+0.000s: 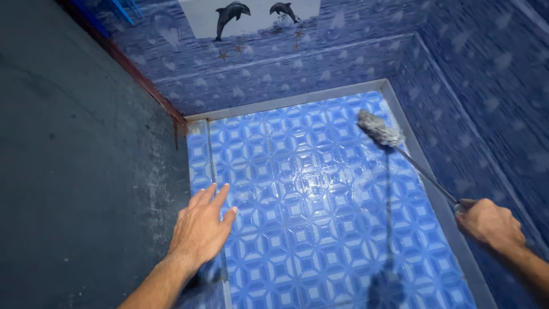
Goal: The person mops a blue tiled floor in a bathroom using a string mop and a bucket of soapy water. They repeatedly mop the floor, wring the mop, and apply soapy water from a sponge to the mop head while continuing to clean the surface.
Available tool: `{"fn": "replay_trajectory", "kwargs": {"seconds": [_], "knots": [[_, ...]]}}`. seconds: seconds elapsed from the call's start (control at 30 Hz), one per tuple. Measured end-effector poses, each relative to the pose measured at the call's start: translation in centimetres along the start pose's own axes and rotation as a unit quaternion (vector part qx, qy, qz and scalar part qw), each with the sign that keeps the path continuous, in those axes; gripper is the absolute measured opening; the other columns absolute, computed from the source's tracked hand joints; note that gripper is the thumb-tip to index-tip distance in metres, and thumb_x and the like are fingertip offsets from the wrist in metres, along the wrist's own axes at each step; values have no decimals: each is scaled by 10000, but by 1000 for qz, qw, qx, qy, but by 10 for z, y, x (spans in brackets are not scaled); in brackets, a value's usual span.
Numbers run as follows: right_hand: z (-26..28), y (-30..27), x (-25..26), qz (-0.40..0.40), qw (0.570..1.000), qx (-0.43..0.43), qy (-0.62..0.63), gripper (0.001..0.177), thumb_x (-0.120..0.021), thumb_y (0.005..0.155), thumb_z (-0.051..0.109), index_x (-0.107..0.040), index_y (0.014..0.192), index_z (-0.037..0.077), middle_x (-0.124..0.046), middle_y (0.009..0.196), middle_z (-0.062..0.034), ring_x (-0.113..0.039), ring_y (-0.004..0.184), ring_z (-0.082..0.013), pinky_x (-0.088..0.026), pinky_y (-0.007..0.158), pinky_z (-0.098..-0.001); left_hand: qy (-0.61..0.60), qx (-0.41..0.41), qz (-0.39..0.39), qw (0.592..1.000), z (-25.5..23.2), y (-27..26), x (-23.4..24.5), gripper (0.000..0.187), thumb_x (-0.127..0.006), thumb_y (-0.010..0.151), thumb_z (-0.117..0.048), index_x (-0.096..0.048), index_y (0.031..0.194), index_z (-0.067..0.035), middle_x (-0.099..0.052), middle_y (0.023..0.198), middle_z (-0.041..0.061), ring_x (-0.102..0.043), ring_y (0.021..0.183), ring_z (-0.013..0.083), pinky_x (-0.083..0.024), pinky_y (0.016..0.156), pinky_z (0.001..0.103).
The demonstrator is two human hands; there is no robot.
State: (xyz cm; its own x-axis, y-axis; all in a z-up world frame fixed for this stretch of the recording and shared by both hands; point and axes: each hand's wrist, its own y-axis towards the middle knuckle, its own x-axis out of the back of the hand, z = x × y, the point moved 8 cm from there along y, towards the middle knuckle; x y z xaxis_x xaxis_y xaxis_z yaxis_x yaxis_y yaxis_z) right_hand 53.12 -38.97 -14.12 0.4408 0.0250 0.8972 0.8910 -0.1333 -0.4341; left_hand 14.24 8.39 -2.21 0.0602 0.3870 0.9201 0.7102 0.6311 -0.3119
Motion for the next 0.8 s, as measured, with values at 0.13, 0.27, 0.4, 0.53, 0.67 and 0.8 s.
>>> {"fn": "replay_trajectory", "kwargs": {"seconds": [0.13, 0.27, 0.4, 0.53, 0.67, 0.8], "knots": [[-37, 6, -11, -3, 1000, 6, 18, 505, -687, 904, 385, -700, 1406, 329, -694, 1373, -200, -661, 1252, -453, -546, 1027, -546, -3, -6, -11, 1000, -14, -30, -3, 644, -540, 938, -440, -441, 1520, -181, -376, 1587, 124, -326, 1473, 324, -345, 1133, 509], [-27, -15, -30, -3, 991, 128, -32, 527, -787, 859, 482, -789, 1280, 165, -759, 1261, -254, -704, 1202, -459, -594, 991, -514, -7, 18, -2, 1000, -22, -72, -12, 666, -546, 933, -440, -447, 1544, -196, -370, 1590, 112, -317, 1471, 319, -327, 1139, 519], [-1, -97, -31, 3, 984, 174, 35, 442, -687, 896, 296, -731, 1331, 238, -745, 1165, -264, -706, 1126, -449, -569, 998, -505, -18, 29, -15, 999, -23, -110, -13, 661, -545, 933, -431, -438, 1543, -199, -384, 1583, 112, -319, 1480, 310, -337, 1138, 515], [23, -181, -45, 23, 966, 255, 48, 433, -668, 888, 258, -718, 1316, 218, -751, 1016, -278, -733, 1009, -440, -583, 945, -506, -15, 37, -14, 999, -18, -140, -18, 652, -543, 933, -423, -443, 1537, -197, -385, 1584, 112, -322, 1481, 303, -343, 1140, 503], [37, -245, -63, 72, 947, 307, 56, 445, -631, 898, 191, -680, 1340, 202, -762, 942, -263, -773, 911, -410, -608, 886, -479, -5, 47, -10, 999, -9, -156, -18, 665, -540, 934, -412, -431, 1553, -194, -366, 1631, 115, -303, 1470, 312, -329, 1124, 511], [55, -302, -72, 108, 919, 377, 34, 453, -635, 878, 149, -659, 1329, 179, -751, 889, -246, -755, 871, -403, -600, 835, -495, -4, 41, -28, 999, 2, -170, -21, 654, -540, 939, -408, -447, 1525, -134, -403, 1570, 131, -343, 1466, 321, -355, 1138, 491]]}}
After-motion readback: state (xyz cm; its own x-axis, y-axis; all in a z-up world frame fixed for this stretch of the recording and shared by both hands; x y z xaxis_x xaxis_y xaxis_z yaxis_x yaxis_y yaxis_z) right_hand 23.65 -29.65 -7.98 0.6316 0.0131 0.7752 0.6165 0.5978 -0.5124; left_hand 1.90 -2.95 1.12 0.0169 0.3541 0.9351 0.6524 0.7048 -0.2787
